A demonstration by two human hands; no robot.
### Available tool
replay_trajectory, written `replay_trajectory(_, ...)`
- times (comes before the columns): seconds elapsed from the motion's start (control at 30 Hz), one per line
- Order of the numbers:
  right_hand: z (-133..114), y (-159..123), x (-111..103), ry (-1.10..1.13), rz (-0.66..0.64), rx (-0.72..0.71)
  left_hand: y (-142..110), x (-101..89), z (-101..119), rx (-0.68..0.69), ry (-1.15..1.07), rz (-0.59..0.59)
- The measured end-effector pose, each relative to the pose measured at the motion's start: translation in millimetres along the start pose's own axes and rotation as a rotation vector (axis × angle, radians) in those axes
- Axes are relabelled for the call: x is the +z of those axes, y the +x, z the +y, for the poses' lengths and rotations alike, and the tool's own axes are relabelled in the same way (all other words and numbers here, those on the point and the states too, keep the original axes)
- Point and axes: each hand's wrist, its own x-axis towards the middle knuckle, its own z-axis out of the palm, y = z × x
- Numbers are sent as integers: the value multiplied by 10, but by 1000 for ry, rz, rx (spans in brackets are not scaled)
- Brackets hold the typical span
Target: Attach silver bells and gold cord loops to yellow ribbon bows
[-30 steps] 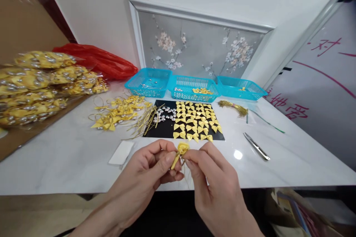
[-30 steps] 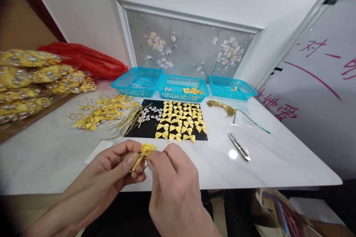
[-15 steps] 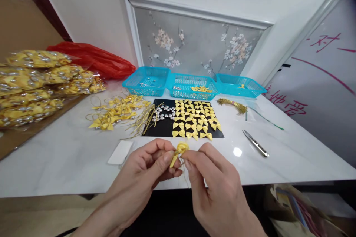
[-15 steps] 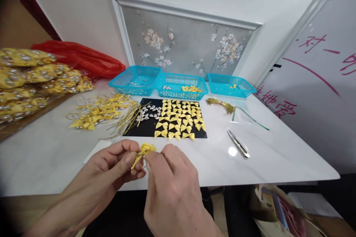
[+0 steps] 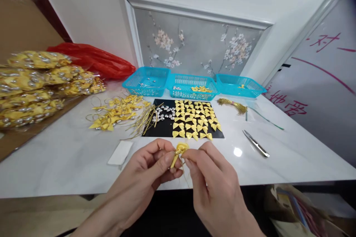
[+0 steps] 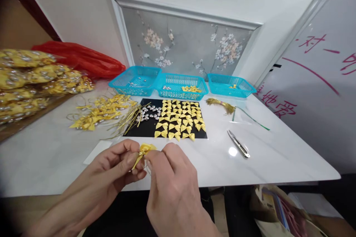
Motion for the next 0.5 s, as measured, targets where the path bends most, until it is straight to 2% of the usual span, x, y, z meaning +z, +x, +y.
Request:
replay_trajectory(0.23,25,27,12,48,18,14,4,-12,26,-34,-68,-32)
replay_trajectory(0.5,29,34,4,66,-18,22,14,-38,-70,140,145,-21)
